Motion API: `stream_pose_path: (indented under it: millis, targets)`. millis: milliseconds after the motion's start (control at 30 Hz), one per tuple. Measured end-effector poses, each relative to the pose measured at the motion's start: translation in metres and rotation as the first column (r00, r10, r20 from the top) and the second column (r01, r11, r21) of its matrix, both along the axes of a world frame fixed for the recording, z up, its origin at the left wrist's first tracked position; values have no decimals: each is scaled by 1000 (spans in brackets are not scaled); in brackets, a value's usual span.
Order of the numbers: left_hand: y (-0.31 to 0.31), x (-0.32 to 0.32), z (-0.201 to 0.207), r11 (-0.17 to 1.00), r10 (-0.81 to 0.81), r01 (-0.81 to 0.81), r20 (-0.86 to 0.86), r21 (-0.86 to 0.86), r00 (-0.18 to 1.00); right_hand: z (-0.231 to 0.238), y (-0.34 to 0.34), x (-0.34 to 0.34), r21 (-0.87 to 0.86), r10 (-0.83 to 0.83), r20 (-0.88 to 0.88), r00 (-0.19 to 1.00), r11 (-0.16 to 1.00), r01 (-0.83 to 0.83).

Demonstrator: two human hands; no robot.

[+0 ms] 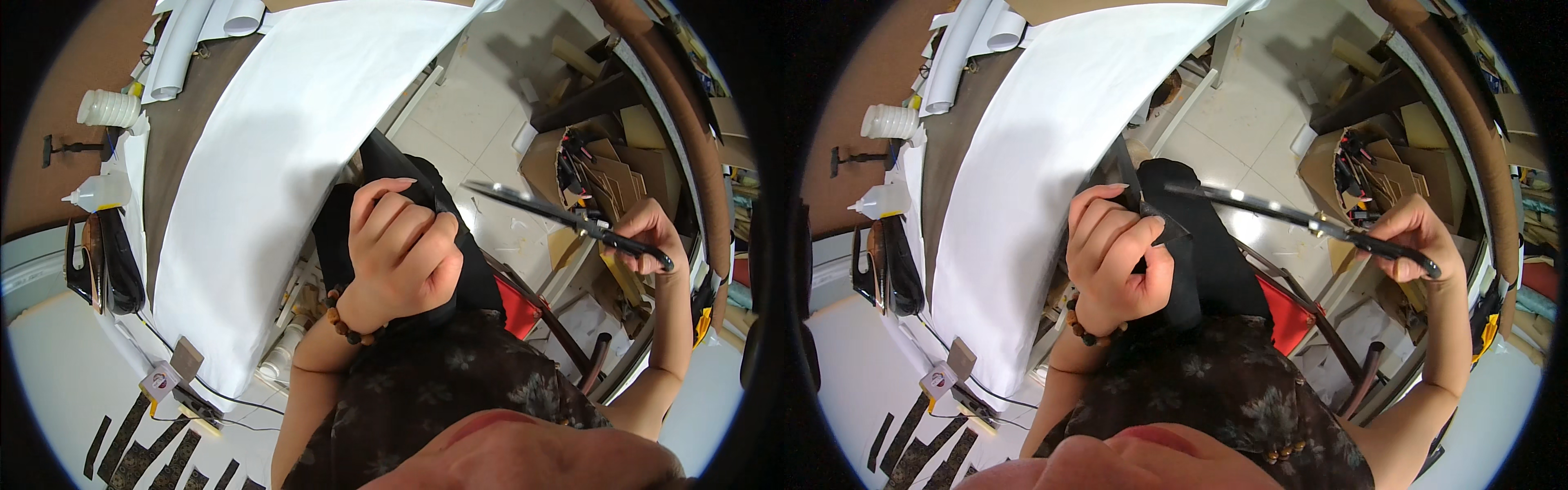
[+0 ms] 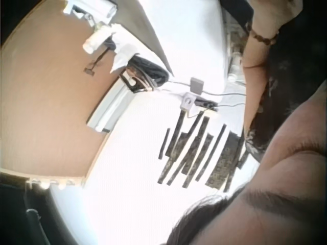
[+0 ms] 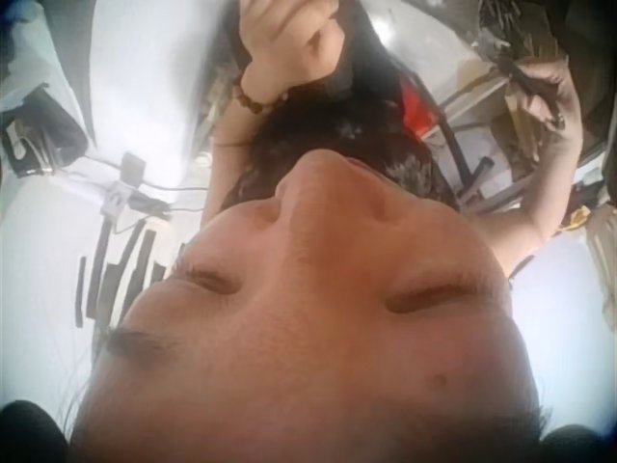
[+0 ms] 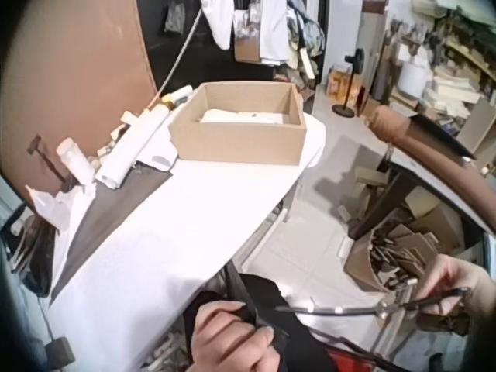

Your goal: The person folds and trims a black fabric strip, then irons it onto a beige board. They cut the board to shape, iron the edges, and use a lighter to seal the fabric edges. The process involves repeated cutting, ironing, and edge finishing.

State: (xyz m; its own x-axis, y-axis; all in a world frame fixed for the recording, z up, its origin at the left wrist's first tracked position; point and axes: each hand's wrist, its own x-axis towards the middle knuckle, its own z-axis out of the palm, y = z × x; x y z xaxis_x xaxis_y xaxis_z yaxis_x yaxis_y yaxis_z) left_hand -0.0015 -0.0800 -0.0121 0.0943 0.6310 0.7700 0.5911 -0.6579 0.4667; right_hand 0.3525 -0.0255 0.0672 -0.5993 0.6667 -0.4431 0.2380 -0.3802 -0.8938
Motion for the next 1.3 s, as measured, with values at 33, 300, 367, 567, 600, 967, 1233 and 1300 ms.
stream_pose_path:
  millis: [33,300,367,567,600,967,1233,1300]
  targets:
    - [0,0,-1,1000,1,-1,3,4,1000,-1,-2,-1,-11,13,-13,1000,1000,-14]
    - [-1,2,-4,1000,16,-17,16,18,1000,-1,7,-14,-22,51,10,999,998,-51]
    - [-1,2,-4,1000,20,-20,16,15,1000,-1,8,-16,-38,51,5,999,998,-51]
    - [-1,3,-4,999,26,-27,30,26,999,0,13,-18,-63,78,-13,997,995,-78]
    - [-1,3,-4,999,26,-27,33,29,999,0,13,-18,-56,83,-21,996,995,-84]
    - [-1,4,-4,999,21,-22,55,23,998,9,13,-23,-146,24,-24,999,989,-27]
    - [0,4,0,1000,11,-11,48,-3,999,10,15,-25,-50,68,-32,997,996,-69]
    - [-1,4,0,1000,9,-9,53,-6,999,10,15,-26,-42,61,-46,997,997,-63]
